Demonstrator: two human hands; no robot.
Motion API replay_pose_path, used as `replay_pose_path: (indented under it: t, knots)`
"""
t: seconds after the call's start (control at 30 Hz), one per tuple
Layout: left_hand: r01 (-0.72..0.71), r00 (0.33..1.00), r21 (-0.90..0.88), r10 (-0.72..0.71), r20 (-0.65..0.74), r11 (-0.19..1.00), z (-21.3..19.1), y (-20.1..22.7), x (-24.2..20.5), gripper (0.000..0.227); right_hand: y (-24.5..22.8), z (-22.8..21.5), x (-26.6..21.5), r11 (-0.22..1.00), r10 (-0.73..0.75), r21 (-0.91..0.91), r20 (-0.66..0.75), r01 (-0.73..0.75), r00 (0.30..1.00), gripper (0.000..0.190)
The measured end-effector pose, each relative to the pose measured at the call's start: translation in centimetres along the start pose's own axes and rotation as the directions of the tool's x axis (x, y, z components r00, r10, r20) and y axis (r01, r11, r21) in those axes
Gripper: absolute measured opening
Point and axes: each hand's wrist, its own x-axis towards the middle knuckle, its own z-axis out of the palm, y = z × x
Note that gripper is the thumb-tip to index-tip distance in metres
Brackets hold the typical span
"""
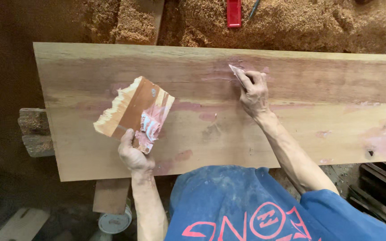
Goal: The person applies a pinkish filler paste to a large wooden plank using a small putty knife. They repeatedly scoop filler from a small wooden palette and spread it into the wood grain and knots.
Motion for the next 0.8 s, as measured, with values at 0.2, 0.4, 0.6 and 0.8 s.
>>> replay_pose_path:
  t: [0.2, 0.4, 0.6, 0.8]
  knots:
    - [0.064, 0.997, 0.041, -0.066, 0.049, 0.997, 0.8, -4.1, -1.3, 0.040, 3.3, 2.0, -1.7, 0.983, -0.150, -0.114, -0.034, 0.146, 0.988, 0.046]
    - [0.094, 0.993, 0.052, -0.097, 0.060, 0.994, 1.2, -5.6, -2.2, 0.041, 0.4, 0.9, -4.3, 0.942, -0.021, -0.331, 0.089, 0.050, 0.996, 0.043]
    - [0.085, 0.996, 0.067, -0.086, 0.020, 0.994, 0.3, -5.3, -2.3, 0.040, 2.1, 0.8, -0.4, 0.958, 0.164, -0.243, 0.035, -0.150, 0.986, 0.029]
    - [0.061, 0.998, 0.042, -0.062, 0.011, 0.997, -0.6, -5.1, -2.4, 0.037, 0.1, 4.5, 0.1, 0.949, 0.111, -0.303, 0.079, -0.082, 0.991, 0.033]
